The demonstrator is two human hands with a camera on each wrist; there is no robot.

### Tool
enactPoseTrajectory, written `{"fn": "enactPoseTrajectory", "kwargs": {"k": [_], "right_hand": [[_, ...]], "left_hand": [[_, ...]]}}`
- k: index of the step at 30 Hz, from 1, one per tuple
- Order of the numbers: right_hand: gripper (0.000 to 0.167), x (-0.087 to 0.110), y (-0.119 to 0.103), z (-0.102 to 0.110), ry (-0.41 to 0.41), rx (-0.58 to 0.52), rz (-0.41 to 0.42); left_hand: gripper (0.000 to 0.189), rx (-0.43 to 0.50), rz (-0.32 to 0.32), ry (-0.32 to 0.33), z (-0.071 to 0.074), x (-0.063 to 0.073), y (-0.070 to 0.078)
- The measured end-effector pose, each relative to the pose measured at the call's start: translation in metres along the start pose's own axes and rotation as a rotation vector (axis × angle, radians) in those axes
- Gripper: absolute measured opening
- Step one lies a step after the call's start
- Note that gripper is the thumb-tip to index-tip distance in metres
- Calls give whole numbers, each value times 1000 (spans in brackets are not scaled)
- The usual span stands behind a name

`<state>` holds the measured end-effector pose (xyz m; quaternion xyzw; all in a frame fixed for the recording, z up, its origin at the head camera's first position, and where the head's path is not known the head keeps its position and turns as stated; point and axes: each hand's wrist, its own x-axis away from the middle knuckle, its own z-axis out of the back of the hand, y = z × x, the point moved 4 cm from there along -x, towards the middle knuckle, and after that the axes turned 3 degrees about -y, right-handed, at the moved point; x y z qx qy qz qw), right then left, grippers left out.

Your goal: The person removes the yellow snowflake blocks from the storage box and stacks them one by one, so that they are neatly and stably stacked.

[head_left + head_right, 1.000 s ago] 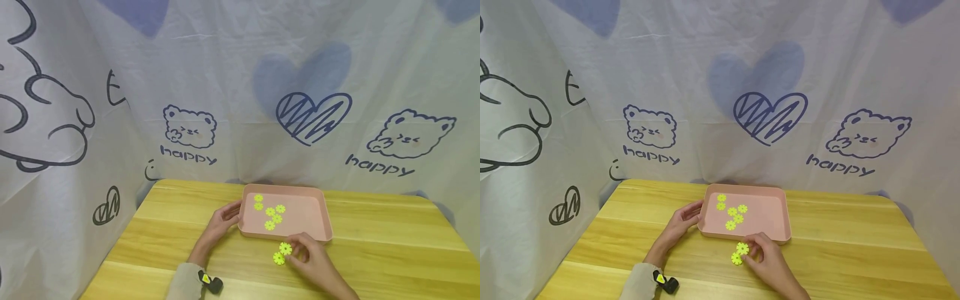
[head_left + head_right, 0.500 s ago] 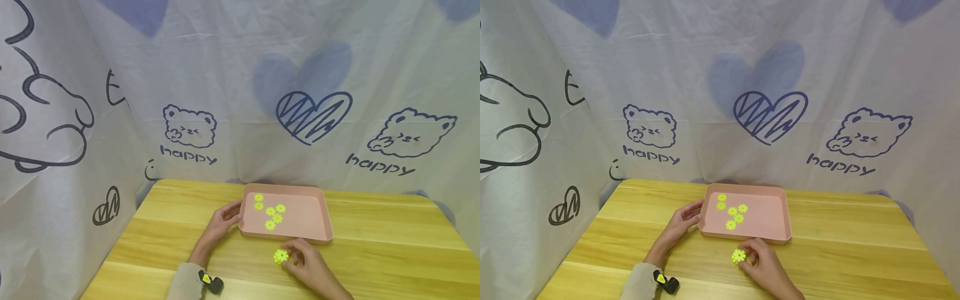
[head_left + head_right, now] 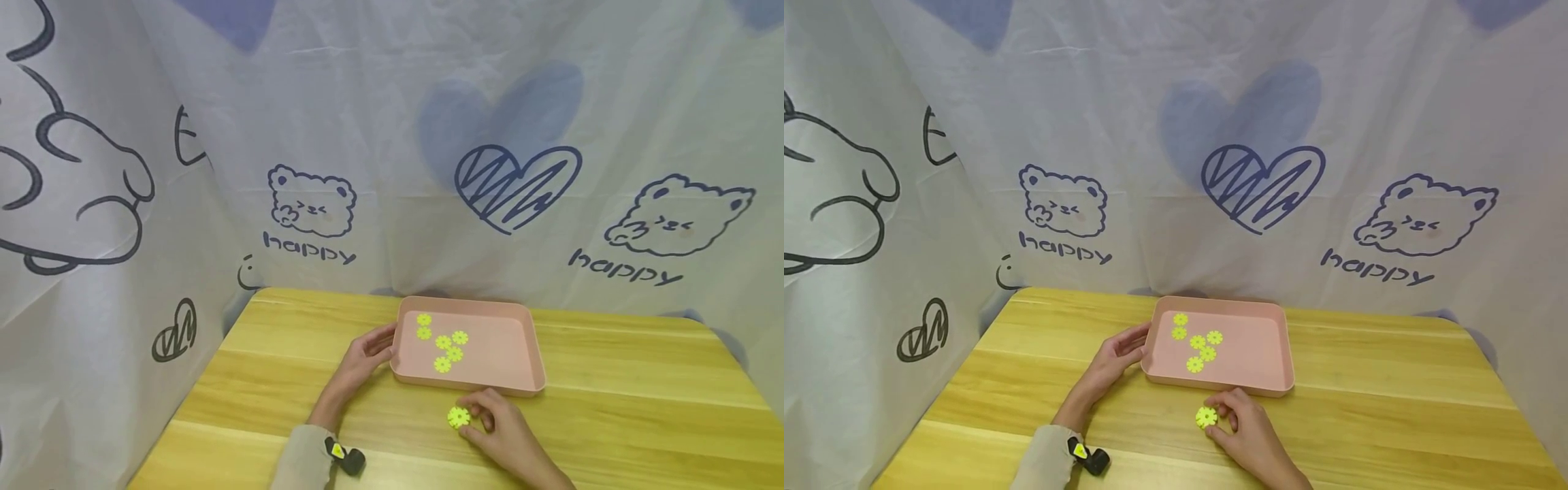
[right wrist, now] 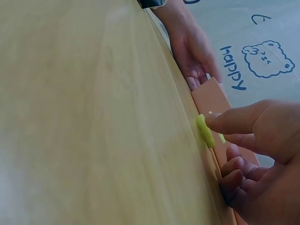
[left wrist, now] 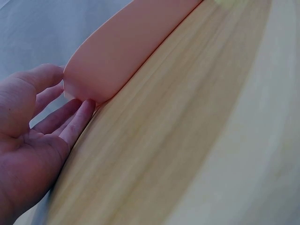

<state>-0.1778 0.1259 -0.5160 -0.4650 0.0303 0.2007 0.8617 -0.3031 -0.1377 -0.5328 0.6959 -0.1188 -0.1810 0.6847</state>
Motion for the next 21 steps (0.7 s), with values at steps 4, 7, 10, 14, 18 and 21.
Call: {"fn": "enactPoseTrajectory", "kwargs": {"k": [4,7,10,14,18,21], "right_hand": [[34,0,-1,-1,-14,14,-23],[34,-1,-1,-2,-19,23,-36],[33,-2,0,-3,-21,33,-51],[34,-2,2,-4,-18,51,-68],[34,-2,2,-5,-18,63,-76],[34,-2,2,-4,-18,63,-77]], "left_hand": [[53,-1,5,1,0,0,1],[53,-3,5,1,-1,1,2],[53,-7,10,1,-1,1,3],[53,-7,12,-1,0,2,2],[53,-2,10,-2,0,1,2],[53,-2,9,-4,0,0,1]]}}
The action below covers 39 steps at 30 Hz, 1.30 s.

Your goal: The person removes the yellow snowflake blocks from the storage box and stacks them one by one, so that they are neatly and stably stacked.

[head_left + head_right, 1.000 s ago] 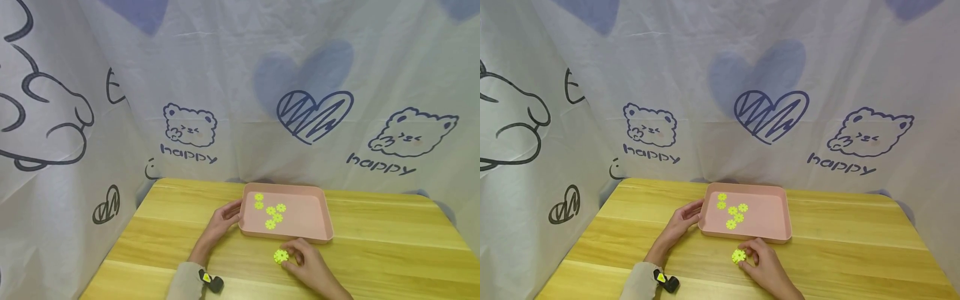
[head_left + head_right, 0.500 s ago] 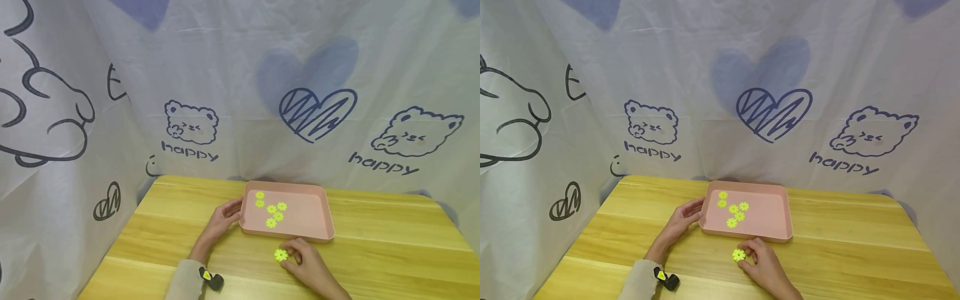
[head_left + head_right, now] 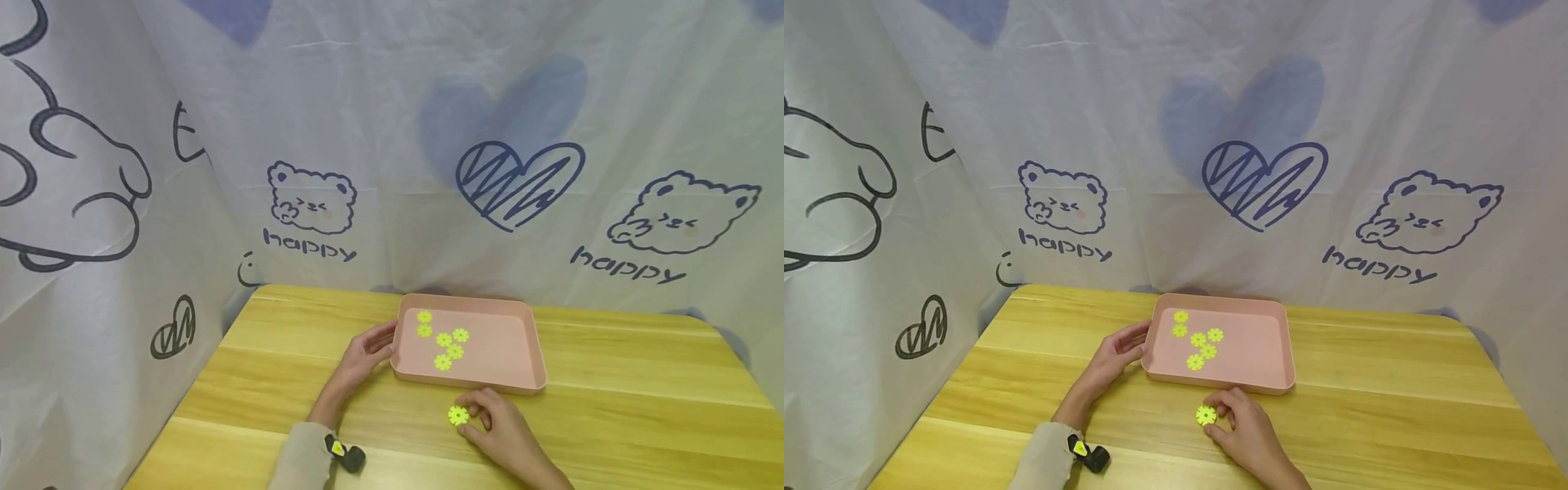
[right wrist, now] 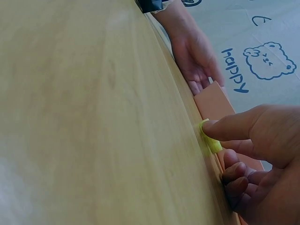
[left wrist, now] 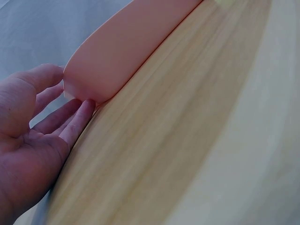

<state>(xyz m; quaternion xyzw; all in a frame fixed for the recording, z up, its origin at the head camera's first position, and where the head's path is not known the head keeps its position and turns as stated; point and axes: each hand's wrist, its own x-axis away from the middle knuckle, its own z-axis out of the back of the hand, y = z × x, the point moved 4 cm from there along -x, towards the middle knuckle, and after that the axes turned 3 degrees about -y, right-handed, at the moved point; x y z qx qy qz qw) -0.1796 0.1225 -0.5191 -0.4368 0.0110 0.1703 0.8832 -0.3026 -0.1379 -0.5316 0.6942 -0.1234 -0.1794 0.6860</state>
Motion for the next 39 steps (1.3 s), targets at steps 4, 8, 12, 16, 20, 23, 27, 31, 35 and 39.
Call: {"fn": "enactPoseTrajectory", "kwargs": {"k": [4,8,12,16,20,23,27,31,35,39], "right_hand": [[34,0,-1,0,6,5,6],[35,0,-1,0,6,7,6],[34,-1,-2,0,1,4,-2],[35,-2,-3,0,2,7,-3],[35,-2,-3,1,3,3,8],[35,-2,-3,2,10,-37,19],[30,-5,-6,9,78,-104,50],[20,-13,-14,23,158,-162,92],[16,-27,-19,38,195,-160,124],[15,-44,-13,48,204,-123,118]], "left_hand": [[53,-4,-2,-4,1,-1,0],[53,-4,-4,-6,1,-1,0],[54,-6,-4,-6,1,0,2],[53,-3,-7,-2,2,0,3],[52,3,-9,2,3,0,3],[52,2,-11,4,3,-1,2],[52,-3,-8,7,3,-3,2],[52,-10,-12,8,2,-4,3],[53,-10,-16,4,1,-4,1],[53,-4,-10,6,1,-3,-2]]}}
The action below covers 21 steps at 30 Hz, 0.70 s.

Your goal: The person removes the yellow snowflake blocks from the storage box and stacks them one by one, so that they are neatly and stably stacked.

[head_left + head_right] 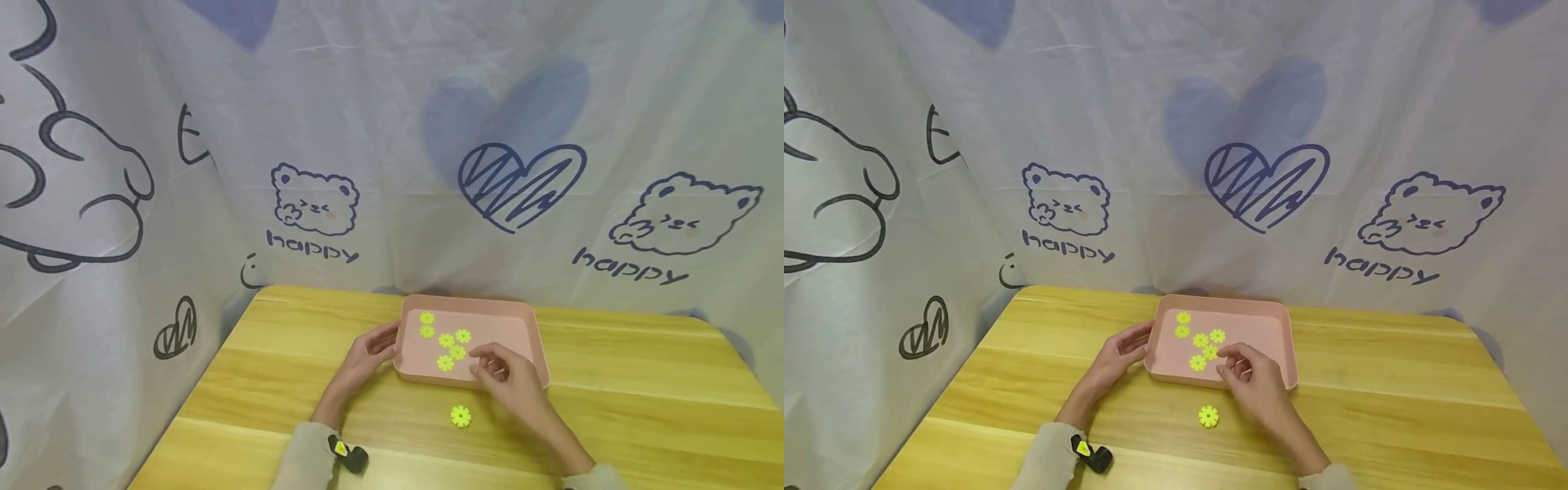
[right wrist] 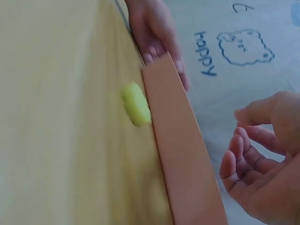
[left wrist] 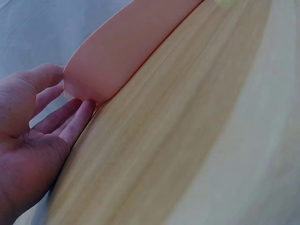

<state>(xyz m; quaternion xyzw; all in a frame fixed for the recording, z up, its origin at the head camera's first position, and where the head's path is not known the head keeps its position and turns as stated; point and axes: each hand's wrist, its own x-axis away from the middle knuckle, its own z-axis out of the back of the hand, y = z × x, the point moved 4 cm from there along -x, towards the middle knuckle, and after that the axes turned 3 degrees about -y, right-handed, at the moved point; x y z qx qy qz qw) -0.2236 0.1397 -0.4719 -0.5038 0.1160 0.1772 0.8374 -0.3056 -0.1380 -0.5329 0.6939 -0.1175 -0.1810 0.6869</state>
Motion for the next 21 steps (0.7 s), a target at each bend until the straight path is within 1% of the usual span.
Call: {"fn": "enactPoseTrajectory", "kwargs": {"k": [4,6,9,15,21], "right_hand": [[17,-17,17,2,3,30,-71],[18,-24,26,1,4,37,-119],[20,-35,37,-2,-6,50,-169],[24,-53,49,-9,-39,99,-212],[26,-63,60,-14,-62,122,-274]], "left_hand": [[53,-8,0,1,0,1,-2],[53,-7,2,-6,0,1,-3],[53,-5,5,-12,-1,2,-5],[53,3,-7,-12,-1,2,-3],[53,-1,-9,-4,-1,2,-2]]}}
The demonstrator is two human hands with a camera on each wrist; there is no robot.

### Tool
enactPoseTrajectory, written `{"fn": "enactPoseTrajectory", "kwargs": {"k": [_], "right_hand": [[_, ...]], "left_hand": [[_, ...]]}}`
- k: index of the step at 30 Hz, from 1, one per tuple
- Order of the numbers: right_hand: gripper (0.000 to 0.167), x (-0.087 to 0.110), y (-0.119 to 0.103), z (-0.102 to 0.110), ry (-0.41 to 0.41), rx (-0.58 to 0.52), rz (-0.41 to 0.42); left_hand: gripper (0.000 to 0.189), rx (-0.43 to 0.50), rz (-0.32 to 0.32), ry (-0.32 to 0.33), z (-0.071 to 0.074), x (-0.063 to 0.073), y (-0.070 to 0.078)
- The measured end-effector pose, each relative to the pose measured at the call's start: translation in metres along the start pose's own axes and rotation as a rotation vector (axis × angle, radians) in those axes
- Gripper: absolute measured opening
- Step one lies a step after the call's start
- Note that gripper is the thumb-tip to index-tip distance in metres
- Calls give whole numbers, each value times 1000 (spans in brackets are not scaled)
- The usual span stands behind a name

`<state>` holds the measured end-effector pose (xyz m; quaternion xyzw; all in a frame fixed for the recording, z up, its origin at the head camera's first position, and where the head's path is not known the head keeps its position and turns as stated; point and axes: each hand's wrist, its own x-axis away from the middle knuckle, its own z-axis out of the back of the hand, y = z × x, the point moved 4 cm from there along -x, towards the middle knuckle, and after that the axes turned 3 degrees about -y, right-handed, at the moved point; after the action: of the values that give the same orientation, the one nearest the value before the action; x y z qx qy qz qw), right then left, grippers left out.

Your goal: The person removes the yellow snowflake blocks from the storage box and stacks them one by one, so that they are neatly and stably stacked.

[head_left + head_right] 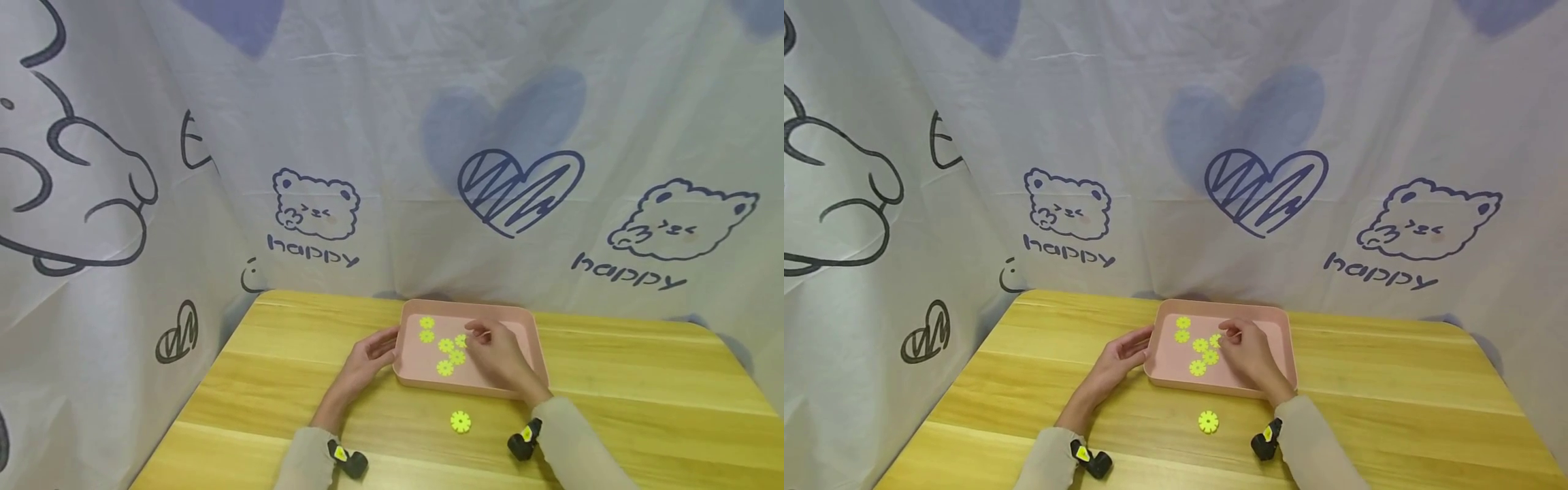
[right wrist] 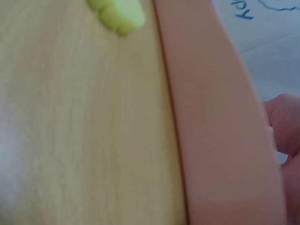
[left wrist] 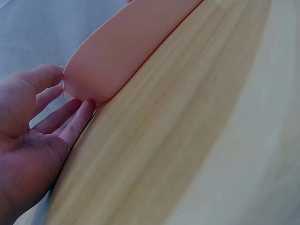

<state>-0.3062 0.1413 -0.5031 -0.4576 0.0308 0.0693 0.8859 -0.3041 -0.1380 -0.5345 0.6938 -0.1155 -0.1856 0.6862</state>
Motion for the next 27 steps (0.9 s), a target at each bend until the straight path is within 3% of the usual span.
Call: {"fn": "enactPoseTrajectory", "kwargs": {"k": [14,27], "right_hand": [[21,-17,7,-9,-26,115,-11],[13,-17,9,-12,-65,89,-94]], "left_hand": [[53,-5,-4,-4,0,0,1],[52,-4,-6,2,0,0,-1]]}}
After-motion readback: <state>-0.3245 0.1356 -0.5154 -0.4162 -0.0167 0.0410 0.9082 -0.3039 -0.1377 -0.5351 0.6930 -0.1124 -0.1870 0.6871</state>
